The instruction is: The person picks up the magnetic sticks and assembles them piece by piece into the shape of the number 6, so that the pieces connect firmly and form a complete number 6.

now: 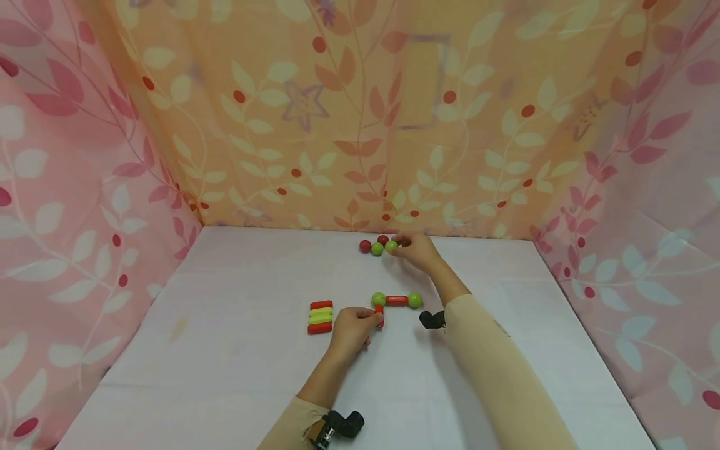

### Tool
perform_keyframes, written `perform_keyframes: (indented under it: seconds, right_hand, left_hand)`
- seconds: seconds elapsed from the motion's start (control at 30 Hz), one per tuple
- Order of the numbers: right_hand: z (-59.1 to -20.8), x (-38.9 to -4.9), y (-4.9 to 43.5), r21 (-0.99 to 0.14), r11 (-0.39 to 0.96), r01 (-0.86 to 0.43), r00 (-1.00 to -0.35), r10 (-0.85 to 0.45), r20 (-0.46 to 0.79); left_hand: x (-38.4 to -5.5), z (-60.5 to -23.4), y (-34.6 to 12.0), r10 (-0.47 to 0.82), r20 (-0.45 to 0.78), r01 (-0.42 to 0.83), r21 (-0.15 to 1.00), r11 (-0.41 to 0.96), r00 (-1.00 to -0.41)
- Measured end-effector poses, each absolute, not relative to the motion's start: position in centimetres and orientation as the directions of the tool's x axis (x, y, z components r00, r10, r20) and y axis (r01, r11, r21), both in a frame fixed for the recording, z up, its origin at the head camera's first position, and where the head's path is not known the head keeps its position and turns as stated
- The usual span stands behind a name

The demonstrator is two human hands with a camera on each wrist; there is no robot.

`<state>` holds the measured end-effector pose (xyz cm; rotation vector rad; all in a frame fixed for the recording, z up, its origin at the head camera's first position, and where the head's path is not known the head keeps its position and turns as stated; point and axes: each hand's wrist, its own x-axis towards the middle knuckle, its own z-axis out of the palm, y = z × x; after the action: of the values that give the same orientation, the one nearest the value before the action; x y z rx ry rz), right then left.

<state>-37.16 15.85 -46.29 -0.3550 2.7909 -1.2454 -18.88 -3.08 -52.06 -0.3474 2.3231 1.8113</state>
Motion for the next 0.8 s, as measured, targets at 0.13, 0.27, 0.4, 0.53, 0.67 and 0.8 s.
perform_keyframes:
  seconds: [0.13,0.27,0.4,0.53,0.67,0.8]
  right_hand:
    - [-44.7,-34.7,16.3,-0.742,0.640,-0.202,-0.969,-0.242,0.055]
    - [-43.9,-31.7,16.5,-0.754,0.622,-0.213,-0.964,-0.260,0.058]
    - [-44.3,-29.0,16.7,-0.769,0.599,-0.223,-0.957,-0.284,0.056]
    - [-45.4,-26.5,16.8,-0.786,0.580,-0.217,-0.954,-0.298,0.043]
    - [-46.5,-24.2,16.8,-0.812,0.553,-0.187,-0.953,-0.301,0.014]
    - [-47.5,-22.7,17.0,-0.835,0.527,-0.158,-0.948,-0.316,-0.021]
  left_hand:
    - [-18.9,-52.0,-3.0,-0.079,-0.295,-0.305,0.921,0.242,-0.952]
    - [-19.1,-52.0,-3.0,-0.080,-0.302,-0.312,0.918,0.243,-0.950]
    - [-19.2,-52.3,-3.1,-0.077,-0.305,-0.314,0.919,0.240,-0.949]
    - [-19.3,-52.3,-3.2,-0.080,-0.301,-0.312,0.920,0.239,-0.950]
    - [-19.5,-52.2,-3.2,-0.077,-0.296,-0.306,0.922,0.236,-0.952]
    - [-19.7,-51.9,-3.1,-0.067,-0.292,-0.300,0.922,0.244,-0.954]
